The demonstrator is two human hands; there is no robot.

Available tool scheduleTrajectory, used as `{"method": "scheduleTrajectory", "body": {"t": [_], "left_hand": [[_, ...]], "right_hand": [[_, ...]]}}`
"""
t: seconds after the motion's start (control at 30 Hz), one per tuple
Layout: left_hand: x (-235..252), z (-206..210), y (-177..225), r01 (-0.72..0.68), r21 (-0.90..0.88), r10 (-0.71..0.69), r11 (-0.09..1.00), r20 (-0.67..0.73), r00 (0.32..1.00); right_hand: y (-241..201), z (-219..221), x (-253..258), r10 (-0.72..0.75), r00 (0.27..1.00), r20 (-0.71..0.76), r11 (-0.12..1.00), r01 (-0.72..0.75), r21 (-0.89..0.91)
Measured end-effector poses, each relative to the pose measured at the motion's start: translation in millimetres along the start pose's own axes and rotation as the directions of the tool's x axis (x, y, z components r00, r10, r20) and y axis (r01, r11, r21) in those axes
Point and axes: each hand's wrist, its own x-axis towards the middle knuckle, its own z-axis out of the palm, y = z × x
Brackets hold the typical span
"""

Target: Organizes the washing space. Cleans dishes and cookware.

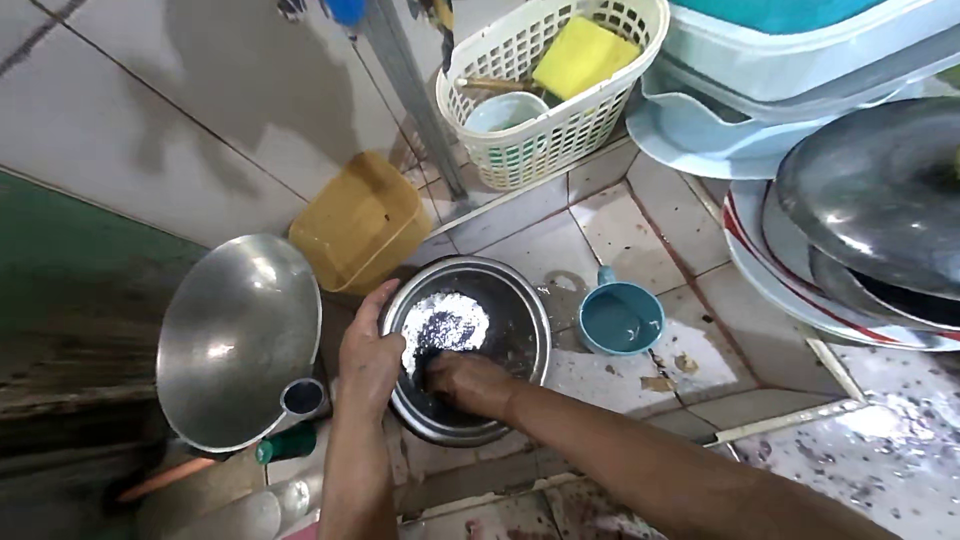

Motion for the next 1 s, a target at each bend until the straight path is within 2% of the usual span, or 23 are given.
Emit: {"method": "scheduleTrajectory", "body": {"t": [0.03, 0.1, 0.17, 0.23, 0.27, 0.37, 0.43, 0.5, 0.6, 0.67, 0.77, 0.83, 0.87, 0.93, 1.0], "left_hand": [[-1.0, 0.8, 0.1, 0.012, -0.005, -0.012, 1.000, 0.002, 1.000], [-3.7, 2.6, -0.5, 0.033, -0.021, -0.034, 0.999, -0.018, 0.999], [-8.0, 4.1, -1.3, 0.043, -0.043, -0.045, 0.998, -0.049, 0.998], [-10.6, 5.7, -0.6, 0.032, -0.055, -0.035, 0.998, -0.064, 0.997], [-10.6, 7.0, 0.5, 0.022, -0.053, -0.025, 0.998, -0.067, 0.997], [-8.3, 10.0, 9.6, 0.019, -0.014, -0.020, 1.000, -0.057, 0.998], [-7.9, 10.5, 15.4, 0.041, 0.034, -0.039, 0.999, -0.043, 0.998], [-8.1, 10.2, 13.5, 0.055, 0.056, -0.052, 0.997, -0.046, 0.998], [-10.5, 9.3, 8.0, 0.057, 0.023, -0.055, 0.998, -0.064, 0.996], [-13.5, 10.3, 6.3, 0.052, 0.009, -0.051, 0.999, -0.081, 0.995], [-12.3, 9.7, 8.4, 0.058, 0.003, -0.057, 0.998, -0.088, 0.994], [-12.4, 8.0, 6.6, 0.067, 0.011, -0.066, 0.998, -0.071, 0.995], [-12.8, 7.8, 4.9, 0.072, 0.010, -0.072, 0.997, -0.070, 0.995], [-13.4, 8.1, 2.0, 0.073, -0.011, -0.074, 0.997, -0.075, 0.994], [-13.5, 8.7, 0.6, 0.063, -0.027, -0.065, 0.998, -0.082, 0.994]], "right_hand": [[3.0, -3.7, 0.9, -0.005, 1.000, -0.025, 1.000, 0.004, -0.029], [14.1, -16.4, 13.3, 0.082, 0.978, -0.192, 0.993, -0.097, -0.072], [27.3, -33.3, 30.7, 0.287, 0.897, -0.337, 0.954, -0.301, 0.011], [26.7, -33.8, 36.9, 0.382, 0.838, -0.389, 0.920, -0.383, 0.080], [18.7, -30.9, 32.1, 0.387, 0.850, -0.358, 0.920, -0.384, 0.081], [-11.7, -15.7, 2.4, 0.305, 0.942, -0.142, 0.951, -0.295, 0.087], [-5.8, -12.7, -7.3, 0.228, 0.970, -0.082, 0.971, -0.220, 0.095], [15.9, -22.3, -2.2, 0.208, 0.965, -0.161, 0.978, -0.204, 0.039], [31.6, -42.4, 17.3, 0.361, 0.885, -0.294, 0.925, -0.381, -0.010], [14.6, -37.9, 15.8, 0.446, 0.859, -0.251, 0.885, -0.465, -0.017], [-19.7, -19.0, -4.9, 0.459, 0.887, -0.051, 0.888, -0.460, 0.004], [-19.1, -15.4, -11.2, 0.436, 0.898, 0.058, 0.900, -0.436, -0.012], [-12.4, -17.7, -10.6, 0.428, 0.902, 0.054, 0.904, -0.427, -0.031], [5.4, -30.1, -4.0, 0.432, 0.900, -0.066, 0.898, -0.435, -0.058], [21.7, -42.2, 11.2, 0.506, 0.838, -0.205, 0.849, -0.526, -0.056]]}}
